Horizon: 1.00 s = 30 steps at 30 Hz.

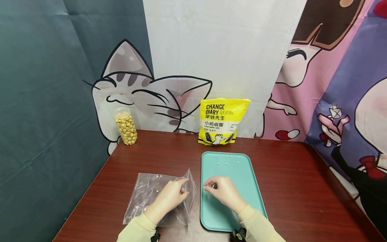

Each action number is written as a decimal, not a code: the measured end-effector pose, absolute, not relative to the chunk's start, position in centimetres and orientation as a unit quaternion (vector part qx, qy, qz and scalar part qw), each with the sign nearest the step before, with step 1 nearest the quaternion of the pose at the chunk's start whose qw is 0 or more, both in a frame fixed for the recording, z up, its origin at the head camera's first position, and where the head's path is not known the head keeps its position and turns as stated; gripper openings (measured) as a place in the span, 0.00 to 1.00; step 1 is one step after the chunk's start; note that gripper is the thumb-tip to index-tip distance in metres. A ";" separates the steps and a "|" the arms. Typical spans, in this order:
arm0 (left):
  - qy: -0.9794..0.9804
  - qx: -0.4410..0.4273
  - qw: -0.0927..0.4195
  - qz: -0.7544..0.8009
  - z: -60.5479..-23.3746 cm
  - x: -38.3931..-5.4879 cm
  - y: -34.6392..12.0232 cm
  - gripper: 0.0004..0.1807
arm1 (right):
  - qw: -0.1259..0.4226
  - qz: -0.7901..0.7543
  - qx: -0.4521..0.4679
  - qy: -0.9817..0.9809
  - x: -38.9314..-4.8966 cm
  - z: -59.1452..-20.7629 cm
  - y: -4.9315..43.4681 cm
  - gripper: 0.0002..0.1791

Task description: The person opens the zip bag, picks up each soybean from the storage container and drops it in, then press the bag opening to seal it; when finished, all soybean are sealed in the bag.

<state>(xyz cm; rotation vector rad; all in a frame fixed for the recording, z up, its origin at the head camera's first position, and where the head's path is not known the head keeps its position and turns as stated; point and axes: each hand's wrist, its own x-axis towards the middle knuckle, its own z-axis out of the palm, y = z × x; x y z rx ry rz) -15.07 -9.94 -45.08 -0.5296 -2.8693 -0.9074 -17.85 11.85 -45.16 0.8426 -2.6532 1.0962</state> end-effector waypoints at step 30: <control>-0.936 -0.189 0.043 -0.293 -44.8 -14.9 -9.8 0.23 | 0.026 0.359 0.328 -0.874 -16.7 -44.7 8.6 0.02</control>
